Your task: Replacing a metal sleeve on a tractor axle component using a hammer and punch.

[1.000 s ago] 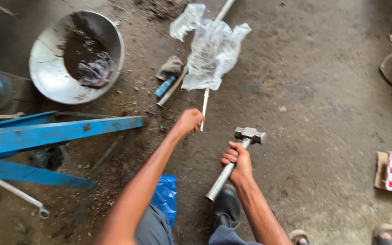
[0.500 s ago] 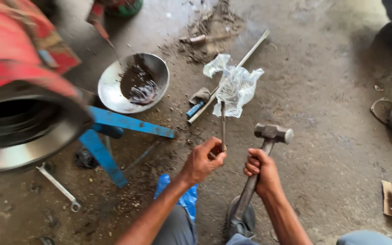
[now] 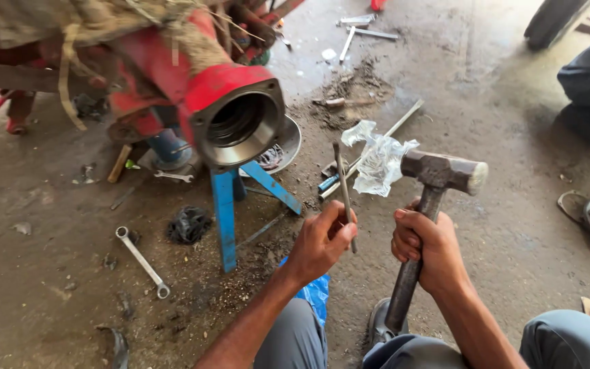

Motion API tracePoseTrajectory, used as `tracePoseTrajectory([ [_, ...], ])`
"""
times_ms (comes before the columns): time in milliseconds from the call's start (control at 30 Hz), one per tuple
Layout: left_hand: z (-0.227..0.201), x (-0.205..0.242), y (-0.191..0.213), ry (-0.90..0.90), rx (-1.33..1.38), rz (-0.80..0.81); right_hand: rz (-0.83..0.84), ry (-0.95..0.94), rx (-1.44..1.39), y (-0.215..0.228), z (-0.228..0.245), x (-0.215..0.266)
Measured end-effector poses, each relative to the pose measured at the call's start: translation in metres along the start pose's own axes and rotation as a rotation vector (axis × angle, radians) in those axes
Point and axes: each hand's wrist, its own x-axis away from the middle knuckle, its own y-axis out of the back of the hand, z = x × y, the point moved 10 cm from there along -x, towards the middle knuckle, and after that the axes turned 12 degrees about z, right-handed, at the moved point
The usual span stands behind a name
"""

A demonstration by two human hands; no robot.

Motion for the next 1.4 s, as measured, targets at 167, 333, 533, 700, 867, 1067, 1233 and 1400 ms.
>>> tracePoseTrajectory([
  [167, -0.041, 0.014, 0.005, -0.119, 0.590, -0.014, 0.047, 0.115, 0.086, -0.062, 0.060, 0.038],
  [333, -0.073, 0.003, 0.017, -0.176, 0.748, -0.052, 0.130, 0.252, 0.072, -0.086, 0.087, 0.049],
  [533, -0.064, -0.012, 0.028, -0.264, 0.906, -0.116, 0.184, 0.304, 0.086, -0.084, 0.072, 0.050],
  [700, -0.058, -0.024, 0.035, -0.325, 0.991, -0.160, 0.193, 0.288, 0.148, -0.075, 0.059, 0.045],
  [867, -0.054, -0.030, 0.037, -0.323, 1.007, -0.173, 0.214, 0.326, 0.131, -0.077, 0.053, 0.046],
  [1067, -0.064, -0.027, 0.039, -0.348, 0.985, -0.166, 0.247, 0.338, 0.109, -0.070, 0.045, 0.044],
  [1233, -0.060, -0.028, 0.039, -0.343, 1.001, -0.184, 0.267, 0.324, 0.128, -0.068, 0.037, 0.044],
  [1400, -0.059, -0.028, 0.040, -0.333, 1.007, -0.207, 0.260, 0.268, 0.139, -0.066, 0.023, 0.044],
])
